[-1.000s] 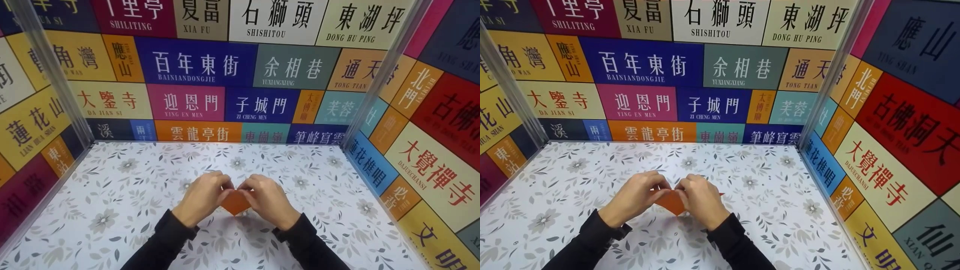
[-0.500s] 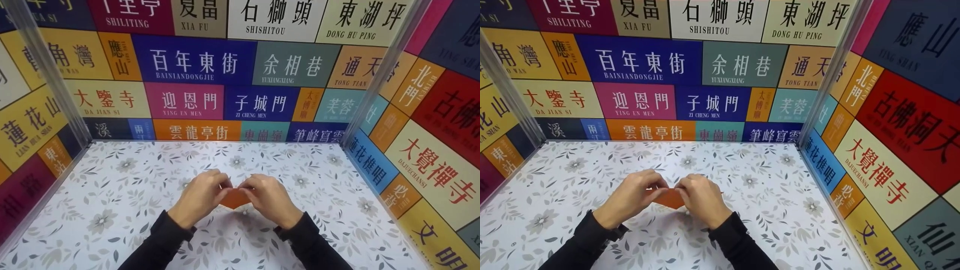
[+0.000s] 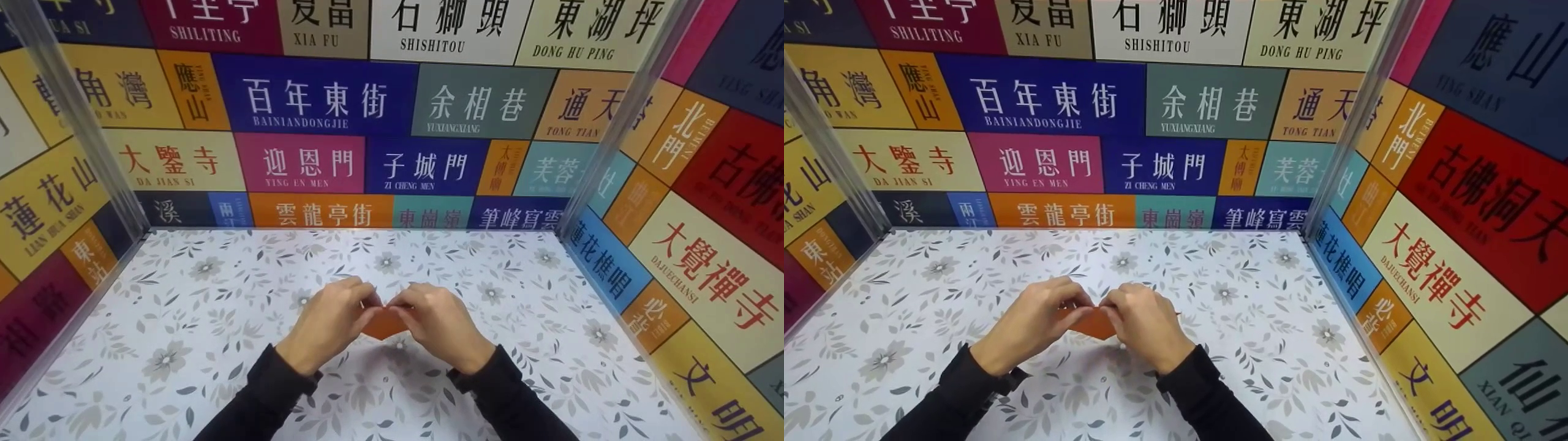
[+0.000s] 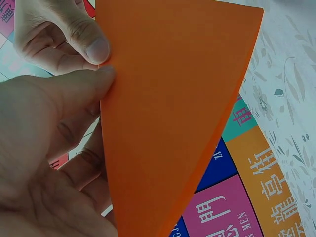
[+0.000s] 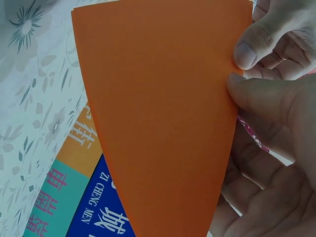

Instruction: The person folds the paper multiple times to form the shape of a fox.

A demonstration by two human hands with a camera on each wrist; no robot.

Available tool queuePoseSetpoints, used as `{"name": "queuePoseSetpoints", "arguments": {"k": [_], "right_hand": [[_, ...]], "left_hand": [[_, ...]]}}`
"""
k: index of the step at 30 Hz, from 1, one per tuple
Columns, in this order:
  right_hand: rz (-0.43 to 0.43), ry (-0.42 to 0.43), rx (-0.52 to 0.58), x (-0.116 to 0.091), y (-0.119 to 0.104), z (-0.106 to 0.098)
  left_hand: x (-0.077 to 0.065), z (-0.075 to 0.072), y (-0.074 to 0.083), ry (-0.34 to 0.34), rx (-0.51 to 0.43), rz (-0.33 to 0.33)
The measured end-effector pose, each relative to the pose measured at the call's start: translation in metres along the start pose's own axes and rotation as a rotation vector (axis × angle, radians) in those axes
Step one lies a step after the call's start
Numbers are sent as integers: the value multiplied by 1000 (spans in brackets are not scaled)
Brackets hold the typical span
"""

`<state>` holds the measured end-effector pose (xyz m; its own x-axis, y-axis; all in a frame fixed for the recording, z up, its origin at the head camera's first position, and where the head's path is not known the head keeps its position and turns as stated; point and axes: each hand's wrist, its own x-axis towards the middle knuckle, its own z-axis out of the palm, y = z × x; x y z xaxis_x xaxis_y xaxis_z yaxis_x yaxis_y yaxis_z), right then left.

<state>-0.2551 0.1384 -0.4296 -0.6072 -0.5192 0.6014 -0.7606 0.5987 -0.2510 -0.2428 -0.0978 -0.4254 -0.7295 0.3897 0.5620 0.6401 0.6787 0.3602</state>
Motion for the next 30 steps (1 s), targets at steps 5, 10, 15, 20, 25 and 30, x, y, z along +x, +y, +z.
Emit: {"name": "queuePoseSetpoints", "arguments": {"k": [5, 10, 15, 20, 25, 30], "right_hand": [[-2, 2, -10, 0, 0, 1], [-5, 1, -18, 1, -1, 0], [-26, 17, -28, 1, -2, 1], [-61, 36, -16, 2, -1, 2], [-93, 54, 36, 3, 2, 0], [-126, 70, 40, 2, 4, -2]], "left_hand": [[0, 0, 1, -8, -3, -2], [0, 0, 1, -12, -4, -10], [0, 1, 1, -7, -6, -3], [1, -2, -1, -3, -25, 18], [1, -7, -1, 11, -62, 38], [0, -9, 0, 23, -64, 51]]}}
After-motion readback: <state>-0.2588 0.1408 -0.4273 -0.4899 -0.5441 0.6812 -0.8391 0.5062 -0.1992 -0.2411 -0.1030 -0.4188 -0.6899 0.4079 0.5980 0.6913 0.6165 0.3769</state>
